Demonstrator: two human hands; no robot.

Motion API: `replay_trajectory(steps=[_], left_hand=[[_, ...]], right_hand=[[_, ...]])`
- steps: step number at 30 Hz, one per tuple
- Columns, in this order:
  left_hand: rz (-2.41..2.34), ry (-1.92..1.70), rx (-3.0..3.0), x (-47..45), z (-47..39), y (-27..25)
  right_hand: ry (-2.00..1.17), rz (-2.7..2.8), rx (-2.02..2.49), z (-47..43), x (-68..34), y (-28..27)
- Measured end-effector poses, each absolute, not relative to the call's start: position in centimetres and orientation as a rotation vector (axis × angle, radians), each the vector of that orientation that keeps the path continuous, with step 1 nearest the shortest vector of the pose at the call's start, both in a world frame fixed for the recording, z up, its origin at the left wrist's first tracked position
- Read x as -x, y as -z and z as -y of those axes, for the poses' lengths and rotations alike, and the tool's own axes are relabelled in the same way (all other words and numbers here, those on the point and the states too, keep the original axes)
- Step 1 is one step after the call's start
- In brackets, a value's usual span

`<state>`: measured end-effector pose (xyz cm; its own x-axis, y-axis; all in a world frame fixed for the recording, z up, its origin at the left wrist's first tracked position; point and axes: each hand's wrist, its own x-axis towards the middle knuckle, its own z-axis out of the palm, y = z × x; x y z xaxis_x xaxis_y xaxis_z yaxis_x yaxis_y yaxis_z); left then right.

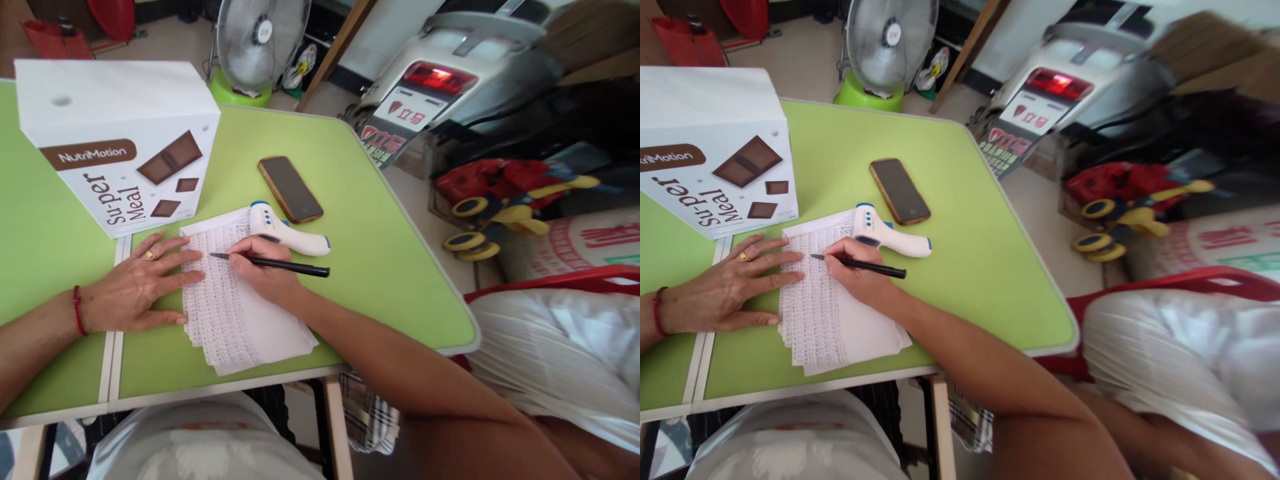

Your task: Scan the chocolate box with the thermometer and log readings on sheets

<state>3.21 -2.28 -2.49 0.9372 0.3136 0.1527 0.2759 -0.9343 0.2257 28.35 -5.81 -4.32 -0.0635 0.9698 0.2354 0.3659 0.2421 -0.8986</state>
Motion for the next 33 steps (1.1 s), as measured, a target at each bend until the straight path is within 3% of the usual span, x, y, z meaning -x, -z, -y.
replay_trajectory(steps=[33], left_hand=[[-0.425, -0.309, -2.915, -3.21, 2.20, 2.48]], right_hand=[[-0.859, 1.622, 1.252, 5.85, -28.33, 4.58]])
